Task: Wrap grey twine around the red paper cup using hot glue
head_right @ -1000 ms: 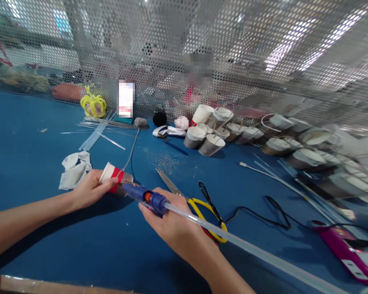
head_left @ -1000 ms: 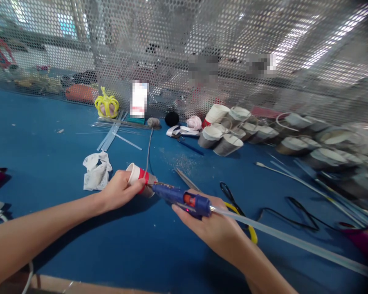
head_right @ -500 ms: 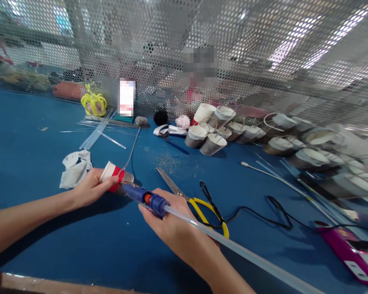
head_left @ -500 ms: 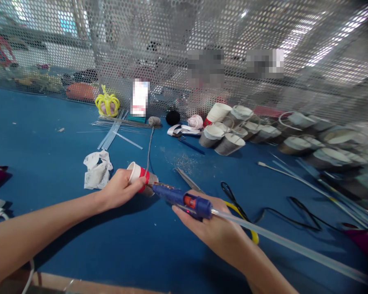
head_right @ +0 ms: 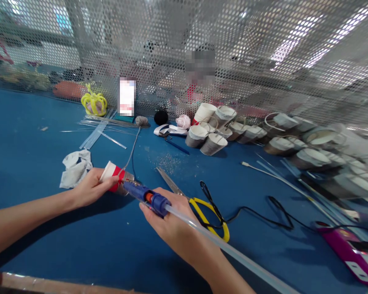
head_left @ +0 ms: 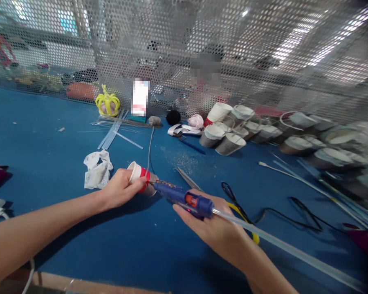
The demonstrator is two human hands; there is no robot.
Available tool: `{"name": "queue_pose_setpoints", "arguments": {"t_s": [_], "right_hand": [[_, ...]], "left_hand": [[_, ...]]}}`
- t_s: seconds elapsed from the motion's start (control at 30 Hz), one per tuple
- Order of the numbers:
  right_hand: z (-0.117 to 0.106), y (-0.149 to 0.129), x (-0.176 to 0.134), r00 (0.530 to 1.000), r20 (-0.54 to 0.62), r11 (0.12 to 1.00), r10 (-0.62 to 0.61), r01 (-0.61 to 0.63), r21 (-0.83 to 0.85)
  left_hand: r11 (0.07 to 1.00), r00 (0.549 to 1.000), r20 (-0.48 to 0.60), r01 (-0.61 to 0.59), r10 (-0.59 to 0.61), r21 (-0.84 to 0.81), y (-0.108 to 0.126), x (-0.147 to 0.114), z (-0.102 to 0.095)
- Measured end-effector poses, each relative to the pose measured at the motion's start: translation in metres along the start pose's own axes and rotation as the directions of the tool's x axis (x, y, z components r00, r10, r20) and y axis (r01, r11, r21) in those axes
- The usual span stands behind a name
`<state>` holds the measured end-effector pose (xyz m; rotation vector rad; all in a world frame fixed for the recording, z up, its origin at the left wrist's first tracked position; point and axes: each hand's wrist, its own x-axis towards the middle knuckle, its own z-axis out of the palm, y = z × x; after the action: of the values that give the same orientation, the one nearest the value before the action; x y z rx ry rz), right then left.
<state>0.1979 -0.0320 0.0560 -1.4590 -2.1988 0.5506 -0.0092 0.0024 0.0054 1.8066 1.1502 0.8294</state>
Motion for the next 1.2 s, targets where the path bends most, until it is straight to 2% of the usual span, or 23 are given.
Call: {"name": "queue_pose_setpoints", "arguments": {"t_s": [0.27,0.5,0.73,1.03,1.2], "right_hand": [[-0.001,0.0,-0.003,0.998,0.049,0.999,-0.024,0.026,-0.029],[-0.001,-0.001,0.001,1.0,-0.013,1.0,0.0,0.0,-0.023],[-0.002,0.003,-0.003,0.996,0.045,0.996,-0.072,0.074,-0.045],[0.002,0.008,0.0,0.997,-0.08,0.997,0.007,-0.013,-0.074],[0.001,0.006,0.001,0.994,-0.101,0.997,0.047,-0.053,-0.051]], "left_hand": [[1.0,1.0,-0.018,-0.006,0.006,-0.007,0.003,0.0,0.0],[0.999,0.999,-0.03,-0.01,0.011,0.052,0.001,0.0,0.0],[0.999,0.999,-0.003,-0.04,0.04,0.024,0.0,0.0,-0.001],[0.985,0.993,0.001,-0.121,0.122,0.119,0.0,0.0,-0.002],[0.975,0.986,0.011,-0.164,0.164,0.149,-0.002,0.0,-0.003]]}}
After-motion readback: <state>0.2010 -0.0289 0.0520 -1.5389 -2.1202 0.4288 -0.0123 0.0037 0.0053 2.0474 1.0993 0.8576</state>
